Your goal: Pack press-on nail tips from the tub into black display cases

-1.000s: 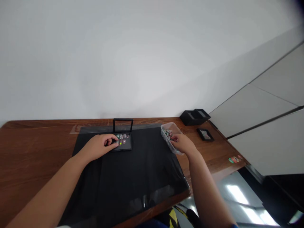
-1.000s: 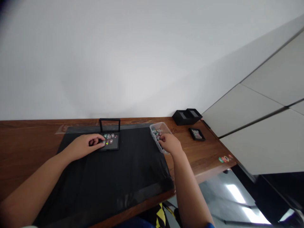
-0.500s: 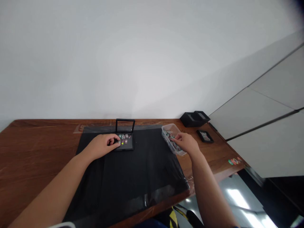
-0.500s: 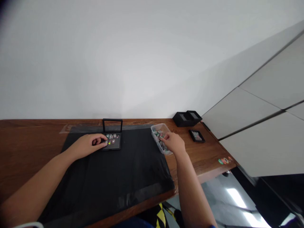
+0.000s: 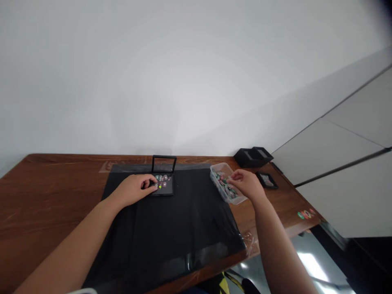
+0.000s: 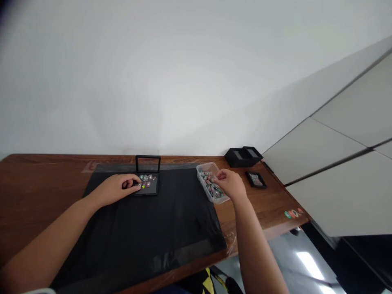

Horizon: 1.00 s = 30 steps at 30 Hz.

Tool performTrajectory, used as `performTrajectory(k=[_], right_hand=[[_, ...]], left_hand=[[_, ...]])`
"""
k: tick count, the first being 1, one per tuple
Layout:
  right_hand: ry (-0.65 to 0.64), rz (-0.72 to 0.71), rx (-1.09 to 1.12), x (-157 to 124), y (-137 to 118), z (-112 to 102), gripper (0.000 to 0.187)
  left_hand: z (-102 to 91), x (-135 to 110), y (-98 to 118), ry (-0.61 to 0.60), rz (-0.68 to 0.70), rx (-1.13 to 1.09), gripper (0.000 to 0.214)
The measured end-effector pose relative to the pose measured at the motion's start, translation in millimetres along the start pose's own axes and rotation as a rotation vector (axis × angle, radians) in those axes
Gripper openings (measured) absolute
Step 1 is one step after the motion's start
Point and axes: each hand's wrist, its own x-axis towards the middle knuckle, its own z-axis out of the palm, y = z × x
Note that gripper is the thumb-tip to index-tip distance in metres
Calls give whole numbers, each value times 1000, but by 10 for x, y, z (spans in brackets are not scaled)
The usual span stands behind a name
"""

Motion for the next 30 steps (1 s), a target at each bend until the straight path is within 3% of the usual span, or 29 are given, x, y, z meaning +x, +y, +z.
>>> performTrajectory(k=[2,5,9,14,19,23,30], right_hand=[[32,-85,209,-25,-93,35,28],[-21,-227,451,-111,-367,167,34],[-190,-365,347,-218,-860,437,15],[-192,-393,208,-193,-1286,805,6],[-149,-422,169,-124,-1462,1130,6],[-99,-459,315,-121,-1512,1335,12],[-65,-513,545,-206,-1469,1471,25]], left_hand=[[-5,-3,6,-1,-1,-2,35],[-10,-8,11,-2,1,-4,37],[-22,-16,27,-1,5,-2,37],[-35,-19,49,-2,10,5,36],[-21,-7,38,8,12,9,34],[-21,-2,32,5,7,10,33],[-20,6,27,-16,-12,10,34]])
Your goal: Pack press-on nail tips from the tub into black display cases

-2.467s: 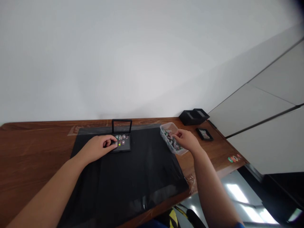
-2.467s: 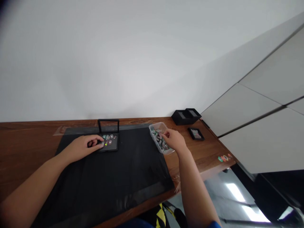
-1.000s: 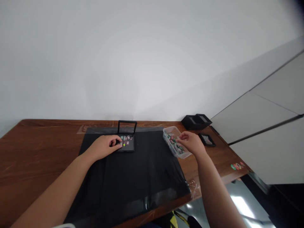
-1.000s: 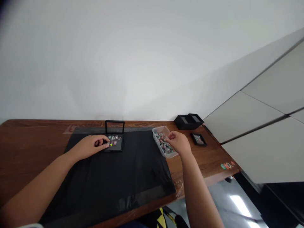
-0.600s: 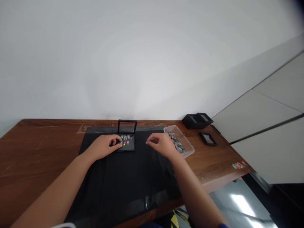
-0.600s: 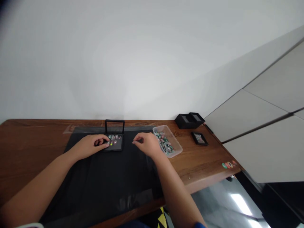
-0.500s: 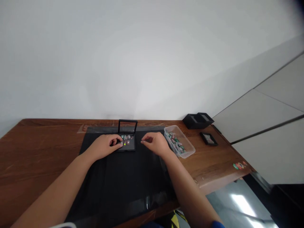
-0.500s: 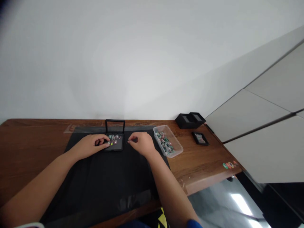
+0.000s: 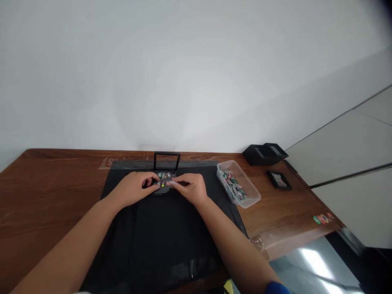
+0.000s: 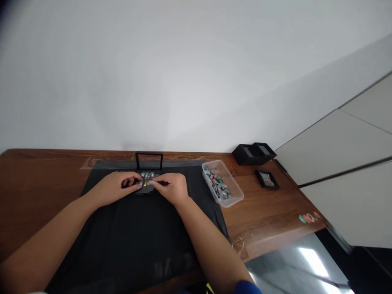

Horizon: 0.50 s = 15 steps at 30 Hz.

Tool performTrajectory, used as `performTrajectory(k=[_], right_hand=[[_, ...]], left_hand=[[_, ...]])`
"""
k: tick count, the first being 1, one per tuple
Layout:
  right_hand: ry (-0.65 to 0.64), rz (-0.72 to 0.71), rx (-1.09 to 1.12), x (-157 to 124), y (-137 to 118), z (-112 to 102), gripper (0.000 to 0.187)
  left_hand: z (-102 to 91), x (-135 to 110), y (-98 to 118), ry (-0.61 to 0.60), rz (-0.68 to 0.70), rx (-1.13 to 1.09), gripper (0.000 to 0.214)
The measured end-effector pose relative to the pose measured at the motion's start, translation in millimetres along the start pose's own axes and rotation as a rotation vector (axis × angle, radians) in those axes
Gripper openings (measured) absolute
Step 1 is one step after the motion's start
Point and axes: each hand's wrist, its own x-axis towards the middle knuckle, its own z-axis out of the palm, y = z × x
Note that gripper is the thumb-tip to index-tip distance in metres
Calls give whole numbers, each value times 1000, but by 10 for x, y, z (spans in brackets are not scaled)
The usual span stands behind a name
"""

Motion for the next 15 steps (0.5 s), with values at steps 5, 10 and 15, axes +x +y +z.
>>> performTrajectory(k=[5,10,15], right_hand=[[-31,25,-35,-7,9,-37,17],[-127,75,-157,22,27,-91,11],[-152,153,-204,34,1,-128,12]], left_hand=[[13,4,-26,2,-5,12,35],[18,0,-34,8,-11,22,35],[24,-2,-41,2,-17,30,36]])
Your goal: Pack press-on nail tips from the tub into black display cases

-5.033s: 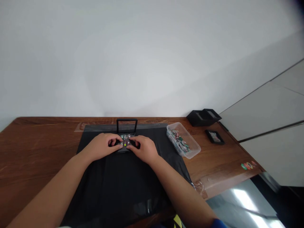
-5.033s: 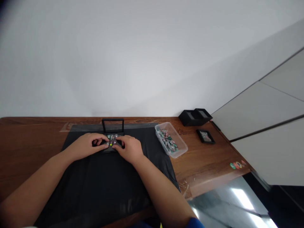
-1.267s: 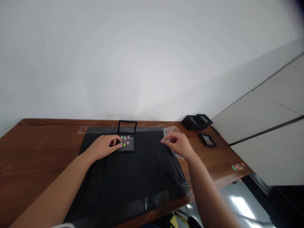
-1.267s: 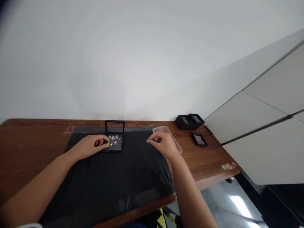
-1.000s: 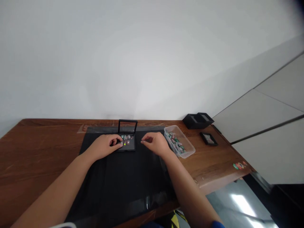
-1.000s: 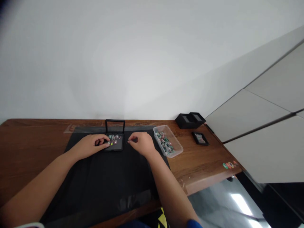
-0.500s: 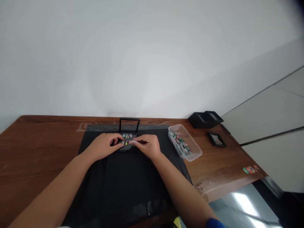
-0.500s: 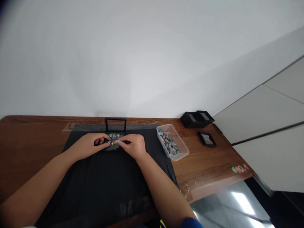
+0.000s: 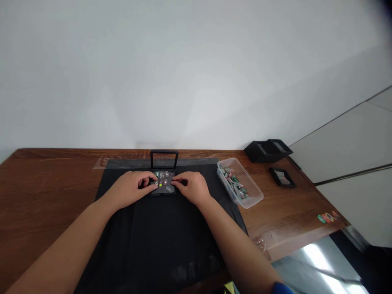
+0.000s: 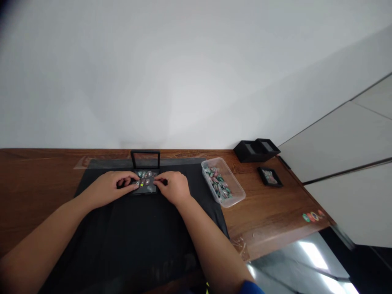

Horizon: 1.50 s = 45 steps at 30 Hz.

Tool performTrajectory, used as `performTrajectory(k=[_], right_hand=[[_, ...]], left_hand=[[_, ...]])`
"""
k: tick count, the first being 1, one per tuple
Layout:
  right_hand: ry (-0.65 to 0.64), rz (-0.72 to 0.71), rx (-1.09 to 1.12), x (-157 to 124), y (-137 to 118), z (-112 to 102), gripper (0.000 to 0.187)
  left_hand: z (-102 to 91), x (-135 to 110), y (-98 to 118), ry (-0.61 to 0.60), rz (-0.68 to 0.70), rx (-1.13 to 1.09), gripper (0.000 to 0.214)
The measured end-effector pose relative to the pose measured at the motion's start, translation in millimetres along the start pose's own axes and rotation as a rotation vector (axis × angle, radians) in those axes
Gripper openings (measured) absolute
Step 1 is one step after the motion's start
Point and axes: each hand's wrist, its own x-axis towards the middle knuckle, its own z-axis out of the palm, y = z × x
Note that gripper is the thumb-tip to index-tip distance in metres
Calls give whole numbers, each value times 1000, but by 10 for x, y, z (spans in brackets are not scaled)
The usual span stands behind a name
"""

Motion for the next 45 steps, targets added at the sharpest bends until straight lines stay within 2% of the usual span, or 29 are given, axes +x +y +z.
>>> performTrajectory(k=[5,8,13,18,27,30,37,45], right_hand=[[19,2,-107,-28,-10,-87,21],[40,-28,-82,-69,-48,-125,22],[-135,-135,-113,-138,-171,-64,36],[-194,-129,-163,-144,-185,4,22],[-233,-212,-27,-103,-63,-31,22],[-193,-181,-40,-89,-59,-68,22],[-31,49,-69,-50,-58,-58,18],[-82,45,-10,-48,-29,-7,17]], left_hand=[[-1,5,9,2,4,-6,35],[-5,2,13,1,4,-11,36],[-7,6,0,3,9,-4,36],[-1,24,-3,3,5,-5,34],[-9,6,-2,-10,2,-2,35],[-13,5,13,-14,-5,-4,36],[-15,3,37,-7,1,-1,35],[-8,-1,19,-7,-2,5,35]])
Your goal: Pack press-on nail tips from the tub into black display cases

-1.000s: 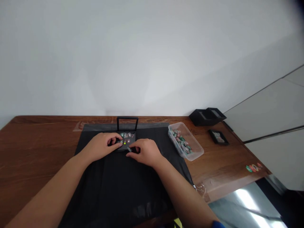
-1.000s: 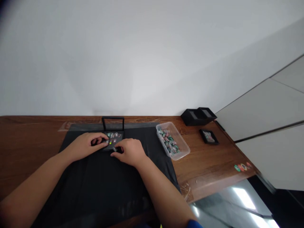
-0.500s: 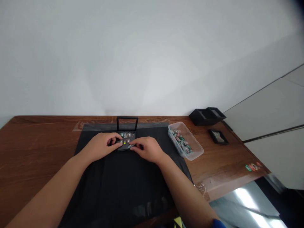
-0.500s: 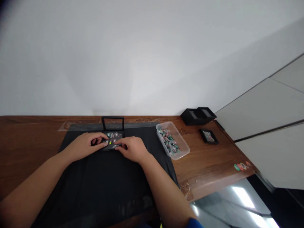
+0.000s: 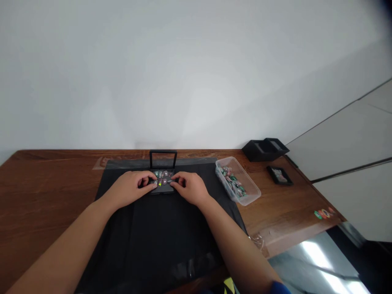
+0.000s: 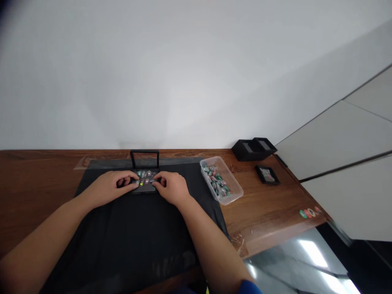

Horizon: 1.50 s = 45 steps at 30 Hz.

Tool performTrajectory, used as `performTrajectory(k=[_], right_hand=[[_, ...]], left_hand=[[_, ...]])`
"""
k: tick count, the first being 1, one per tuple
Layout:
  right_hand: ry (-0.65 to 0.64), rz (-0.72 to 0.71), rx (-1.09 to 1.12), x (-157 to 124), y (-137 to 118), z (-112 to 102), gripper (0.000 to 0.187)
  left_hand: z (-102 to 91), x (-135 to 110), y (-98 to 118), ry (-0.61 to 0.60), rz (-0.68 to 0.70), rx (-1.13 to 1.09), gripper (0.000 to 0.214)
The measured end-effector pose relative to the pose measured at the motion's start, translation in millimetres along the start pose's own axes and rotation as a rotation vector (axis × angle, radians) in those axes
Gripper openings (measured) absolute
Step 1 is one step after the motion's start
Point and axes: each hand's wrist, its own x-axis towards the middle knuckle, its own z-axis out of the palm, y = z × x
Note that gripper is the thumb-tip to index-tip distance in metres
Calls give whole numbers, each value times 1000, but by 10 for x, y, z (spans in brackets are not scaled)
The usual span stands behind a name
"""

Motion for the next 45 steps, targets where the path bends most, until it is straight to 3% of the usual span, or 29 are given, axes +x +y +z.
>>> performTrajectory(k=[5,15,24,31,40,45], right_hand=[[-34,-46,-48,-8,-15,-31,18],[27,-153,-12,-15,62,-50,21],[217,38,151,-2,5,30,11],[109,149,3,-138,-262,44,30],[28,164,-157,-145,-248,63,20],[-12,128,-172,-147,-277,38,24]], left_hand=[[1,9,4,2,4,-8,37],[7,5,-14,10,10,2,36],[6,9,-6,14,27,12,35],[2,9,8,13,29,7,38],[12,11,-21,8,24,12,38],[7,8,-10,26,25,0,37]])
